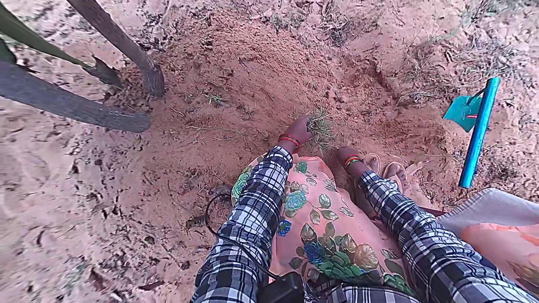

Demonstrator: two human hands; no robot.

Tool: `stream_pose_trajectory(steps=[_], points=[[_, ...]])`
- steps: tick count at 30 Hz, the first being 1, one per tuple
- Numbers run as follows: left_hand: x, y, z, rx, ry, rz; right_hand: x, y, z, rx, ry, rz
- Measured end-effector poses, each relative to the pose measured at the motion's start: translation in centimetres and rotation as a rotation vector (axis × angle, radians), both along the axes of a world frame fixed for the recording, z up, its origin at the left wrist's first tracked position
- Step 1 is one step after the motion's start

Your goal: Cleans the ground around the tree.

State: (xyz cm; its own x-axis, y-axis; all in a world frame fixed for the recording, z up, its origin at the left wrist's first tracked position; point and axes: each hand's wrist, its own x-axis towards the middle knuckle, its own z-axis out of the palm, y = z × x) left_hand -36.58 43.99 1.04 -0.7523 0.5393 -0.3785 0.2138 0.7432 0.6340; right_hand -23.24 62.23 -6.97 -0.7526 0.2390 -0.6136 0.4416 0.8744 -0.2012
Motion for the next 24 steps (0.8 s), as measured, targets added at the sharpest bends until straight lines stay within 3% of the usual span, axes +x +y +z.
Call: stream_pose_trajectory(steps=[6,10,16,19,24], points=[[-0.3,0.2,0.0,0.022,-0.004,-0.007,-4.0,8.5,5.4,0.102,0.115,-0.079],[-0.3,0.1,-0.3,0.015,0.007,-0.013,-2.4,7.4,2.8,0.184,-0.065,-0.009],[-0.3,0.0,-0.4,0.001,0.008,-0.012,0.5,4.3,-5.0,0.274,-0.135,-0.035],[-0.3,0.1,-0.3,0.000,0.014,-0.014,0.5,5.5,-3.3,0.238,-0.073,0.043],[-0.2,0.2,0.0,0.006,0.015,-0.020,-1.6,8.5,0.1,0.190,0.012,-0.090]])
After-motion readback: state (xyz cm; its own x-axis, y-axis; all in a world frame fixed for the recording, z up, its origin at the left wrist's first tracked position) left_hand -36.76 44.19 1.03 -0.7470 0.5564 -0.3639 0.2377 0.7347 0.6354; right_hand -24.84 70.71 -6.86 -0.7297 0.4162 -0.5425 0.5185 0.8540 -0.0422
